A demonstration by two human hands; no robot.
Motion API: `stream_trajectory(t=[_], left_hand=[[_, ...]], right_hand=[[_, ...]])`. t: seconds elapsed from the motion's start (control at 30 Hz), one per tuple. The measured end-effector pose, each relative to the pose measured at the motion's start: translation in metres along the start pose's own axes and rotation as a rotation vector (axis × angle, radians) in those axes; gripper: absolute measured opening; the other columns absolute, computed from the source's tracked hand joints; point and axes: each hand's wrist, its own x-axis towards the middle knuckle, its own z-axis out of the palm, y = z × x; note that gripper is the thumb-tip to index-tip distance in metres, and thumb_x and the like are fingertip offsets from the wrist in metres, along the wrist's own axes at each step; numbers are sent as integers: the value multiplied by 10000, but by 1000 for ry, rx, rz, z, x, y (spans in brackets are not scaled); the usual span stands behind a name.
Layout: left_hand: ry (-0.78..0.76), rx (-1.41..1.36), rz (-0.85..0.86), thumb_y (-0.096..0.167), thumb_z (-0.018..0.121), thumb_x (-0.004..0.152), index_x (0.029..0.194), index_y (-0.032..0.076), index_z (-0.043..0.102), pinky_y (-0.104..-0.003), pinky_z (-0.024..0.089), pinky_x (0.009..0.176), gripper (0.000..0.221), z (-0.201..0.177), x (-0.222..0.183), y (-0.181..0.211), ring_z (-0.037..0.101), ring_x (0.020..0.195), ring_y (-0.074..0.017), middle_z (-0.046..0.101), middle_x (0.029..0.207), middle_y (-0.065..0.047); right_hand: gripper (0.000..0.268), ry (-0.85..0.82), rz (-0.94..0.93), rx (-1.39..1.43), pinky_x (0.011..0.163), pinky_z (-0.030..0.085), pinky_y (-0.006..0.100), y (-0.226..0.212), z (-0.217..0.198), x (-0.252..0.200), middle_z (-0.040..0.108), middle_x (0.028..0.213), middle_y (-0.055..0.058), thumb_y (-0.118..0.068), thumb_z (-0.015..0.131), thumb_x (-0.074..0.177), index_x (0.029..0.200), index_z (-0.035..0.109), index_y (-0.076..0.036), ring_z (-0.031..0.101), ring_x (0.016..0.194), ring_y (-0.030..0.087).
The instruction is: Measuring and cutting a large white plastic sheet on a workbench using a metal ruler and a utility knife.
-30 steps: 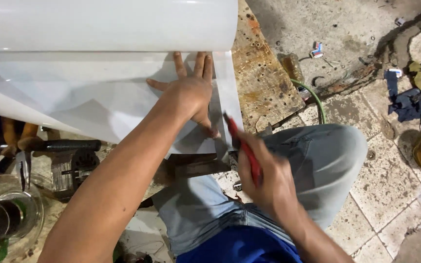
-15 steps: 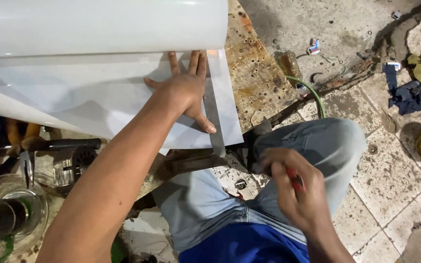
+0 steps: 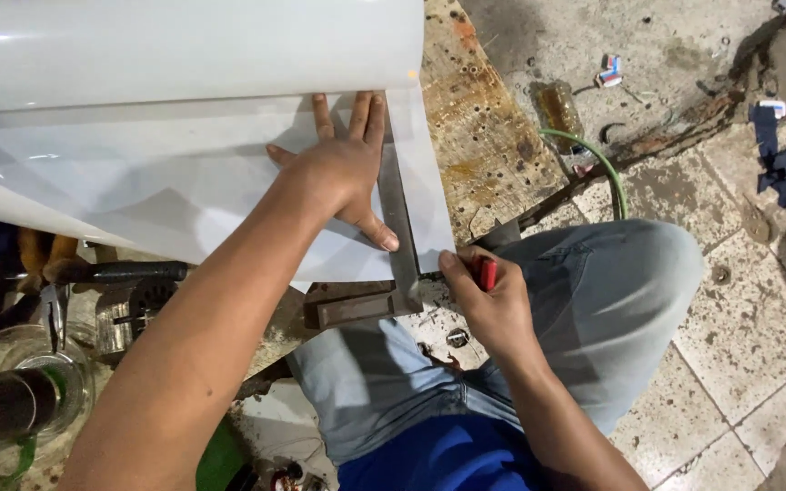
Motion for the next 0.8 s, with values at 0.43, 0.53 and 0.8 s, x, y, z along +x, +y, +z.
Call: stream_trajectory(t=[0.43,0.53,0.8], left_hand=[[149,29,75,702,983,473,1643,100,-121,-982,208,879,1717,7,14,-14,-173,1504,-560,-224,1719,-86],[167,-35,80,610,915,620,1636,175,-25,-944,245,932,1451,-2,11,-24,-158,1536,-504,-171,1735,-21],[489,46,264,252,674,979,1307,290,525,-562,504,786,362,-21,65,-59,451,1312,-320,418,1530,43]], right_hand=[[268,-17,-73,-543,660,501,472,-45,-34,-1,730,740,223,-368,717,932,959,794,-113,684,679,452],[323,-119,-460,-563,728,557,496,-49,-22,-11,767,949,145,-165,880,724,1026,767,-157,727,792,408],[267,-179,-1078,-917,520,534,412,-5,12,-2,561,1499,176,-114,660,975,1239,702,-104,665,592,293]])
